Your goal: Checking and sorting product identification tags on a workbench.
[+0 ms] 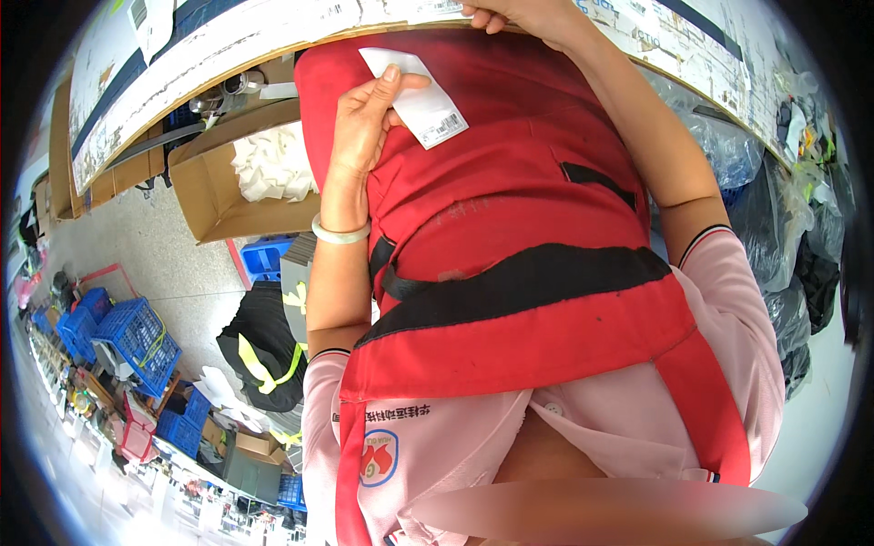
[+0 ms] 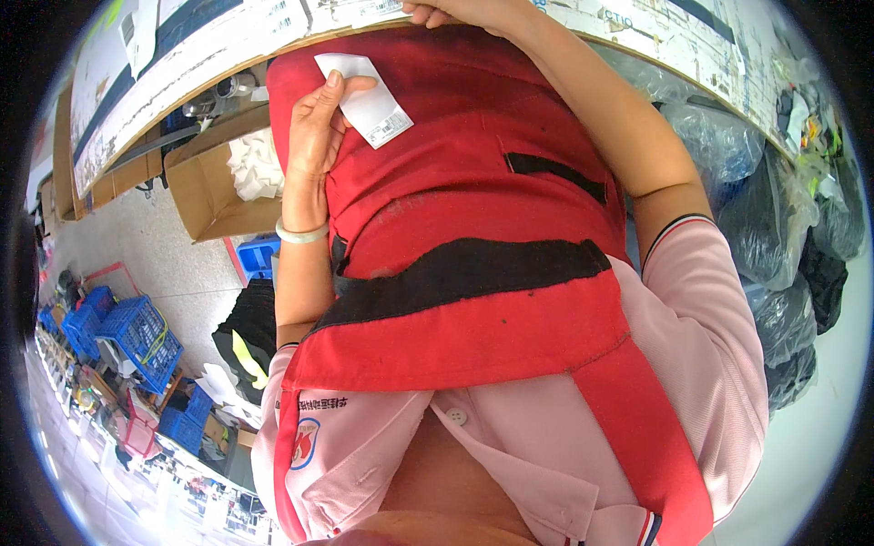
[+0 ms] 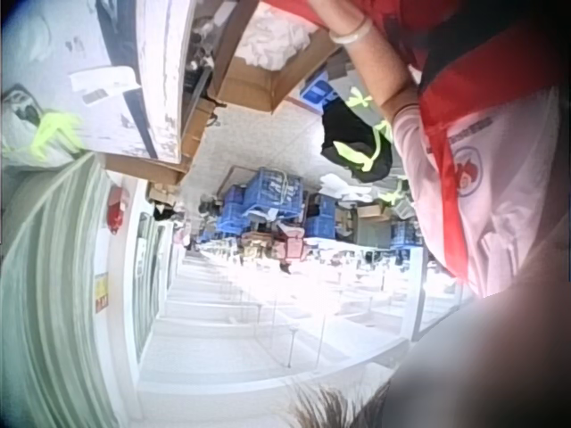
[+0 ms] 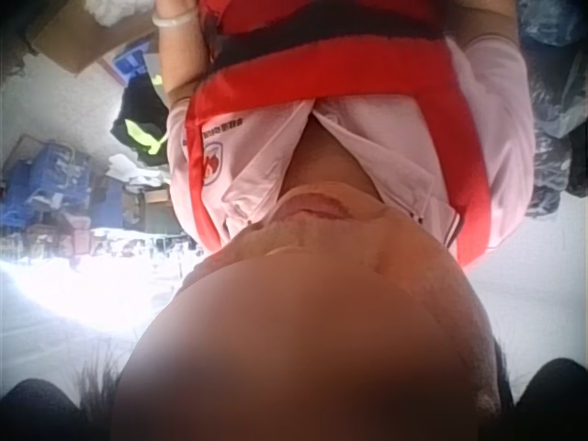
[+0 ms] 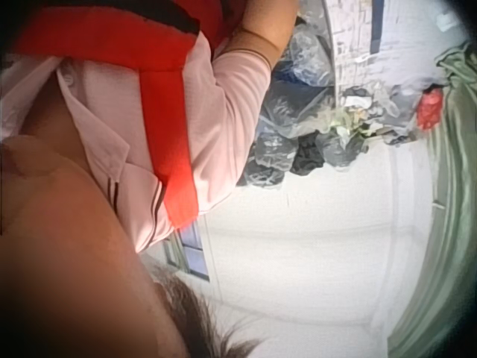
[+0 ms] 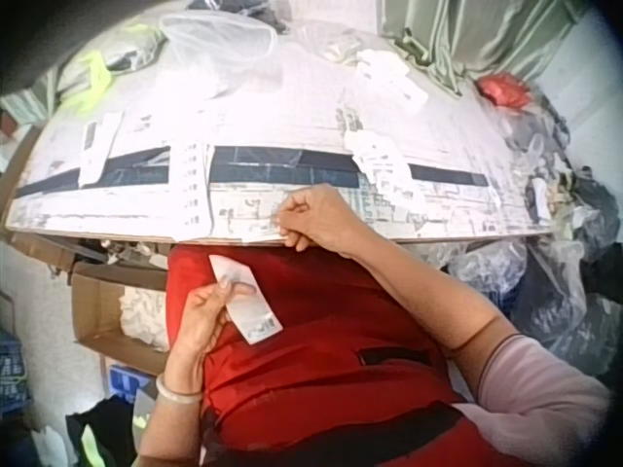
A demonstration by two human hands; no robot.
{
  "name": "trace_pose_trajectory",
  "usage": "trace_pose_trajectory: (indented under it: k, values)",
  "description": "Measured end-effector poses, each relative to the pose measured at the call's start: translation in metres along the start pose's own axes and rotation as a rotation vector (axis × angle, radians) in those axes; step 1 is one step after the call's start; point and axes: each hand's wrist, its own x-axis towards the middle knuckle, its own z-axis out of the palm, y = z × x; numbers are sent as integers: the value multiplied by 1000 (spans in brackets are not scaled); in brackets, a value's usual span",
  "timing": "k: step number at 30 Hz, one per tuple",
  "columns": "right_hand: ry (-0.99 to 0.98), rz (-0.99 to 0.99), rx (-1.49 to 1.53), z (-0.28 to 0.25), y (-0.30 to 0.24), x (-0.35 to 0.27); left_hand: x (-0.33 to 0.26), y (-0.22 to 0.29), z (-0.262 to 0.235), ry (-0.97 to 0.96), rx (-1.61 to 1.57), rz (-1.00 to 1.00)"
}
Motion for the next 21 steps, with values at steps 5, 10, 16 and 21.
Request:
trace_pose_trajectory:
  k: [5,10,16,21]
  values:
    - [12,-5,-11,1,0,1,1,0,1,-1,-4,-1]
    - [5,-17,-32,2,1,0,-1,0,2,11,-5,-8]
    - [4,-29,-39,2,-1,-1,0,-2,1,15,-5,-5]
    - [5,-40,-50,4,-1,0,0,-1,0,7,-17,-8]
